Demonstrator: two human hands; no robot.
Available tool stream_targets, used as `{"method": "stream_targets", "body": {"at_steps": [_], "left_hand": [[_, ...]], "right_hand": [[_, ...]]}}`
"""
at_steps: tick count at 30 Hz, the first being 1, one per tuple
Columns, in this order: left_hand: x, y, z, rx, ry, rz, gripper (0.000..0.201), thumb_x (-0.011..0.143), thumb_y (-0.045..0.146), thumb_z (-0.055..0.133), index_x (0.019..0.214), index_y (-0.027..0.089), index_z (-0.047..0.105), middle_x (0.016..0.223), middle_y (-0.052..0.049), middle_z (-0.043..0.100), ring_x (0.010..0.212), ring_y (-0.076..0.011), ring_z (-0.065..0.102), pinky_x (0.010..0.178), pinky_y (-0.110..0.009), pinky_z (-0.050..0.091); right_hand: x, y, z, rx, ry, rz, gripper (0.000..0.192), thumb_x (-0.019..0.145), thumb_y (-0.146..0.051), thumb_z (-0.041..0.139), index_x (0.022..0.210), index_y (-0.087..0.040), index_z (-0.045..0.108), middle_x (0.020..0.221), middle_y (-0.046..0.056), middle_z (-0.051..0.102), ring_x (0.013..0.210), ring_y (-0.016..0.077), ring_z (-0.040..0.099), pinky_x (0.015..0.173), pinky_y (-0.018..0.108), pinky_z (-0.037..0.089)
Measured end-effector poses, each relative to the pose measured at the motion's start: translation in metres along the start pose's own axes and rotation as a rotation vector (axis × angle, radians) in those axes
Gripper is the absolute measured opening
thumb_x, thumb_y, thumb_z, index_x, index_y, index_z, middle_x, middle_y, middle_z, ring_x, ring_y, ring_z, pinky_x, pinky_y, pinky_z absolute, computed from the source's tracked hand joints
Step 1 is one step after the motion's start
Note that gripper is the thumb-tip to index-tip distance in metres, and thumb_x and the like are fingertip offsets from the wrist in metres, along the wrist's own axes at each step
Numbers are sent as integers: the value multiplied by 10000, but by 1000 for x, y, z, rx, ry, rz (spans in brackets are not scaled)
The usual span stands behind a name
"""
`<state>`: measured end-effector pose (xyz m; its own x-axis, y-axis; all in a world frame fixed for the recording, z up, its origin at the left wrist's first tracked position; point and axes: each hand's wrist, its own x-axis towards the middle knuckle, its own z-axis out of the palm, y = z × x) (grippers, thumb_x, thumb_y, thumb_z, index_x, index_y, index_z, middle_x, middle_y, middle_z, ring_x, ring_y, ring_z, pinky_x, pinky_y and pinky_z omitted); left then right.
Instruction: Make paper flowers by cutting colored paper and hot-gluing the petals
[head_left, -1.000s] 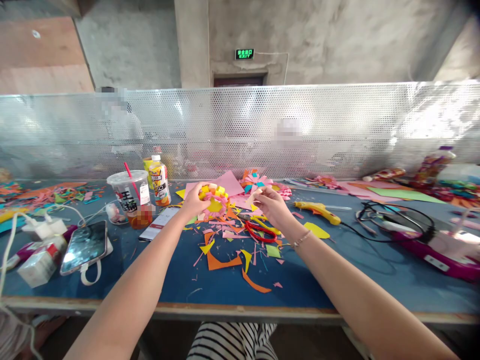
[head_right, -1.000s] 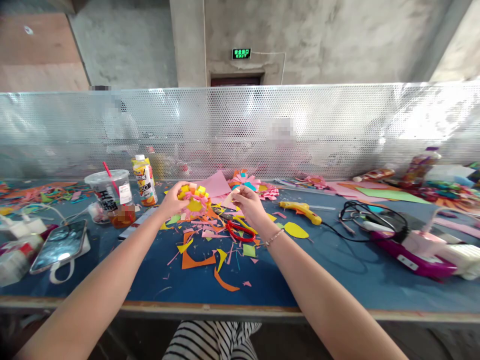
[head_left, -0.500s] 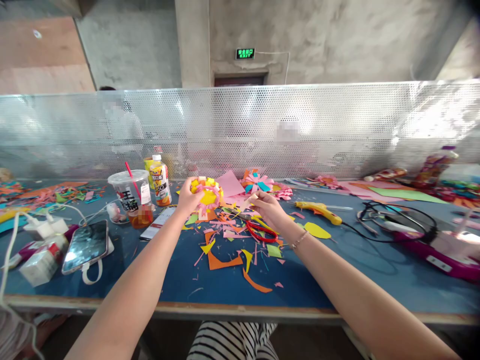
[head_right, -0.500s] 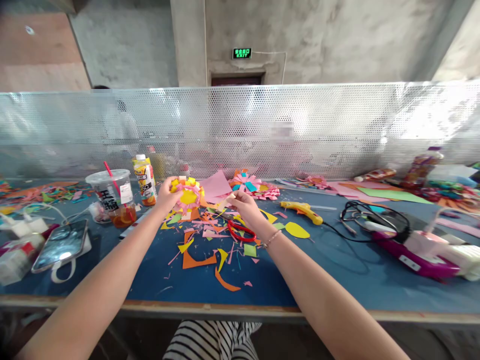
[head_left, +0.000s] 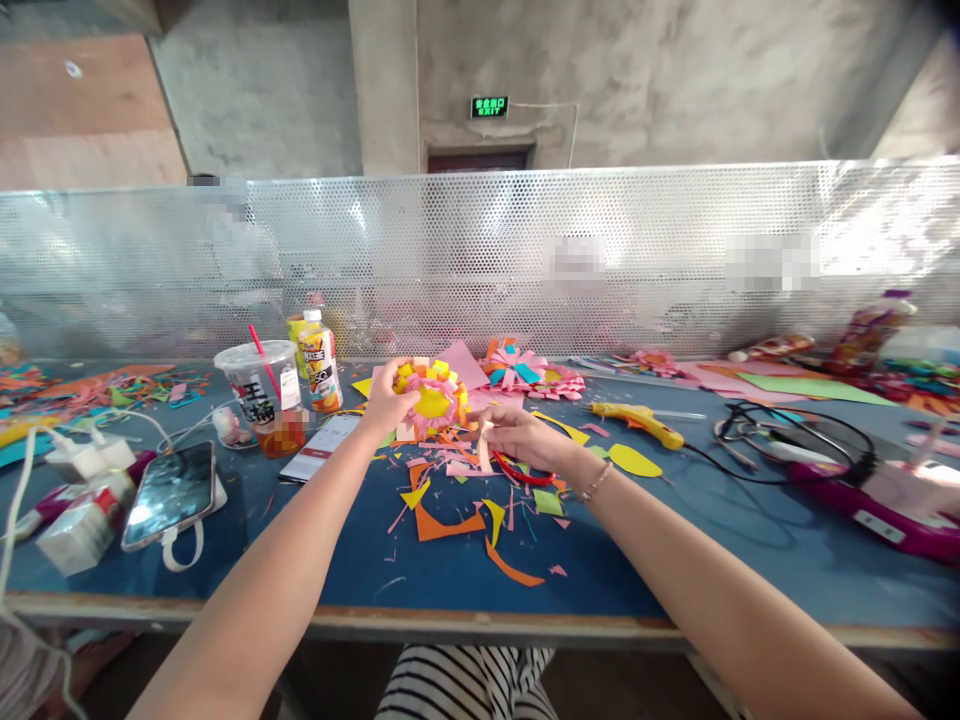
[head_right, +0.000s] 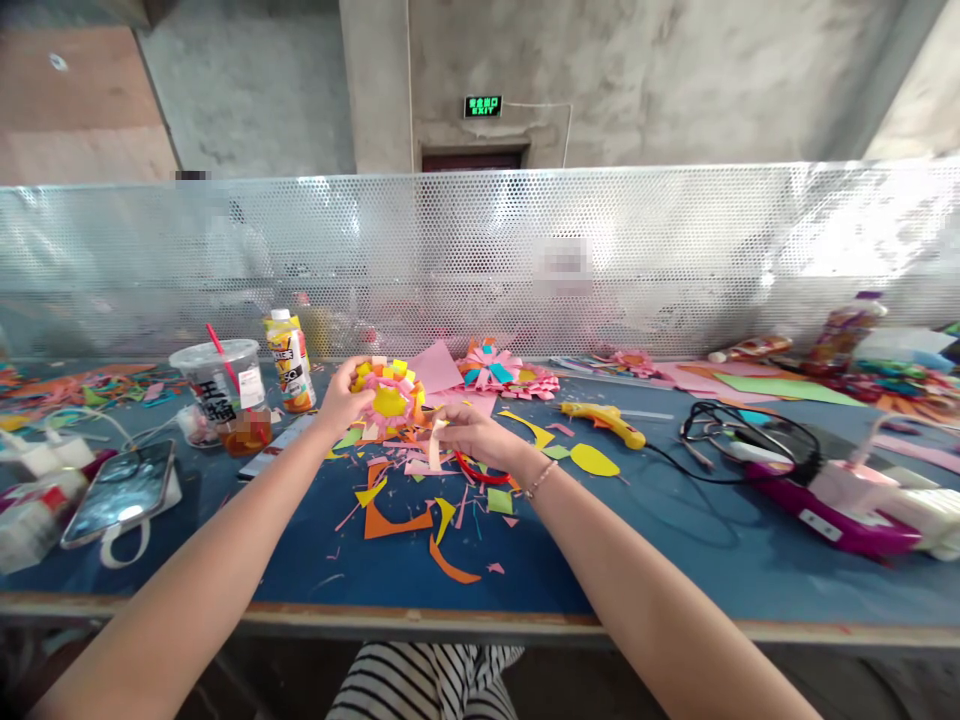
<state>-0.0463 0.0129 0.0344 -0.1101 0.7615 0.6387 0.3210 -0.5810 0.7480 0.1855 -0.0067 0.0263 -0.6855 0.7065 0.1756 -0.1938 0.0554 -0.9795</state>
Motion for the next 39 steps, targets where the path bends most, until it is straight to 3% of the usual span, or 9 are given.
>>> {"method": "stream_targets", "body": {"at_steps": [3,8,13,22,30,39], "left_hand": [[-1,1,0,15,-25,3,477,569,111,527,1042,172,509,937,-41,581,815,-168,554,719,-286,466],[-4,2,1,129,-50,64,480,561,104,536,1033,186,520,958,-35,578,827,-169,547,742,-289,453],[-4,0,2,130,-97,84,470,564,97,528,1025,185,524,952,-28,575,817,-162,548,720,-274,458],[5,-15,2,-137,-18,-52,446,602,163,582,1041,183,505,978,-44,591,880,-173,575,739,-284,480],[-3,-6,9,-456,-138,-240,491,573,189,633,1041,220,488,885,-5,591,733,-126,582,608,-230,472],[-17,2,25,-420,-370,-156,534,590,198,669,1088,200,475,964,-31,607,898,-160,583,776,-286,475]], "right_hand": [[-1,-1,-3,-28,-38,20,144,642,-203,696,760,-187,616,770,-2,619,809,125,618,660,214,490],[-7,-11,-5,22,-30,-57,149,649,-204,688,764,-191,594,798,5,627,779,122,621,738,277,487],[-8,-20,-11,39,154,-188,163,636,-214,683,747,-212,564,829,11,637,836,155,621,746,312,482],[1,-19,-34,32,498,-321,183,613,-284,726,679,-211,572,750,-13,602,757,114,580,746,277,459],[2,-19,-28,38,600,-363,228,609,-324,730,696,-213,551,757,-15,602,743,109,582,723,265,477],[6,-13,-27,-51,652,-320,294,580,-368,738,709,-203,533,707,-9,624,667,121,616,652,267,502]]}}
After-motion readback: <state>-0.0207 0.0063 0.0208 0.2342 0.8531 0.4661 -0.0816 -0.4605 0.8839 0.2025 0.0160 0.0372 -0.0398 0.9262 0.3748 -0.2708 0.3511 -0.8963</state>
